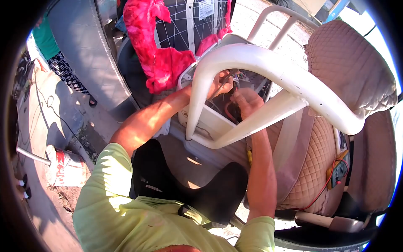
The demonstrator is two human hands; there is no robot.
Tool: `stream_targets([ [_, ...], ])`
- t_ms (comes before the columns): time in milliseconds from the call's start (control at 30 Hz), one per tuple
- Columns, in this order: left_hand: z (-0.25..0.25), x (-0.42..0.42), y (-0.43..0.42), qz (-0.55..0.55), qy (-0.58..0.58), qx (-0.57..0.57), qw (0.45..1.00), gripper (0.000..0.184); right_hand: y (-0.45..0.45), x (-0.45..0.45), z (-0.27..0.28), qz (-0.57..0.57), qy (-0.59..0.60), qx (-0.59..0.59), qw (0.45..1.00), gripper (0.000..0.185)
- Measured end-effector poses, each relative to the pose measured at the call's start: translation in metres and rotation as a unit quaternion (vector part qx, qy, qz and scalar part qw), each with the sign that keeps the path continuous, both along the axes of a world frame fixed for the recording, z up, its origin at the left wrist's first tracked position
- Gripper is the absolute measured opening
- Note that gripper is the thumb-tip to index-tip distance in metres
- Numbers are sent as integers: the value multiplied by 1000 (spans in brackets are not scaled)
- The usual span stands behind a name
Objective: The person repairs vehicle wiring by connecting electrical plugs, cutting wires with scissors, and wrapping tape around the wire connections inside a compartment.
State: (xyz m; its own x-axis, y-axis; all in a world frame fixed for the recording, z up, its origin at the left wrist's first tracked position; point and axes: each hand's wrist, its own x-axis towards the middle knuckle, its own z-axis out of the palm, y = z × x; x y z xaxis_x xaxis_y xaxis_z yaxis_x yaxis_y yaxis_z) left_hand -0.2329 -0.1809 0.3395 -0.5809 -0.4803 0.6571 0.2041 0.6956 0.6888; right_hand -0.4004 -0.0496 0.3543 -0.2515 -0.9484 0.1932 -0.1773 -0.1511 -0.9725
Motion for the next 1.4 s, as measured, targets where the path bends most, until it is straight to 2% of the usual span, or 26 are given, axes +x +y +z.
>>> stream_targets([
  [133,-8,-2,-11,-2,37,-62,997,36,2,4,2,-24,-30,-21,999,12],
  [233,-4,16,-15,-113,-14,-18,993,35,2,3,1,-32,-30,-53,998,13],
  [300,3,34,-11,-238,-69,91,965,33,1,3,-2,-41,-36,-61,997,14],
  [367,-7,26,-20,-217,-125,130,959,35,1,-1,-4,-60,-46,-47,996,14],
  [433,-5,25,-15,-163,-161,32,973,37,-2,-11,-12,-28,-42,-91,995,15],
  [600,-19,16,-29,-181,-195,25,964,39,2,-12,-11,-36,-50,-106,992,15],
  [700,-23,15,-33,-165,-190,3,968,40,4,-11,-8,-7,-54,-117,992,16],
  [833,-11,21,-27,-132,-214,-49,967,41,2,-15,-15,-28,-58,-99,993,16],
  [967,-5,25,-22,-173,-225,38,958,42,1,-17,-17,-50,-38,-76,995,19],
  [1167,-3,28,-20,-175,-217,29,960,42,-1,-24,-23,-35,-20,-72,997,21],
  [1400,-6,25,-25,-122,-255,-65,957,45,2,-26,-24,-59,23,-63,996,20],
])
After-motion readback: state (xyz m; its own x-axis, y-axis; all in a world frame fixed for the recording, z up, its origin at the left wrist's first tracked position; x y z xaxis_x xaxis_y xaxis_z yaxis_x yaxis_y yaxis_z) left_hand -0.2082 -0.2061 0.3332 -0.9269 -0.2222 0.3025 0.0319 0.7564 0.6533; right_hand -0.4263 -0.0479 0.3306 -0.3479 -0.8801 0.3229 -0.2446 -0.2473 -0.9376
